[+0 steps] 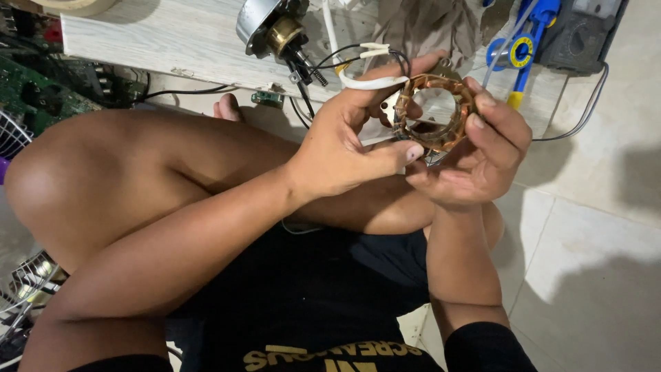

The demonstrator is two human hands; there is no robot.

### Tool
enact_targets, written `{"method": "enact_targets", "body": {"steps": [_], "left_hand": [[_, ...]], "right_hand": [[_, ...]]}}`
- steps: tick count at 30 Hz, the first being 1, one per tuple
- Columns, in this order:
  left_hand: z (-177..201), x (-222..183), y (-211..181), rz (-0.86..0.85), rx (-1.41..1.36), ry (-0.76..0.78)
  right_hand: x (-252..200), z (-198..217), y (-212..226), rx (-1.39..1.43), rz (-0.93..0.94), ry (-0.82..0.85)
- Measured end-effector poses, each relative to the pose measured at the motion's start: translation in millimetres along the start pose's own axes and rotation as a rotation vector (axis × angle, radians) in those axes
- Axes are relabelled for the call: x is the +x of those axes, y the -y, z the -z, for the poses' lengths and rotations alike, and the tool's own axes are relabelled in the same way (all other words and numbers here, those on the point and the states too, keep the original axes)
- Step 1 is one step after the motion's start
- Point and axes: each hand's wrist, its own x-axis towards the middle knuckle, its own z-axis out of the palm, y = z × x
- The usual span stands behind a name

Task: Inspecting the stator and rotor of a fan motor during a repair process.

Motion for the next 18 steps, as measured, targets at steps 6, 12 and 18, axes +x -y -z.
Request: {"method": "enact_targets", "body": {"steps": [6, 12, 18], "left_hand": [[-3, -2, 5, -0.006, -0.024, -0.012], [-3, -6, 14, 0.059, 0.049, -0.053], [-5, -11, 25, 0.026, -0.003, -0.060]], "right_hand": [[0, -1, -3, 0.054, -0.036, -0.011], [1, -2, 2, 0.024, -0.107, -0.019], [-3, -2, -3, 0.186, -0.194, -0.069]]}}
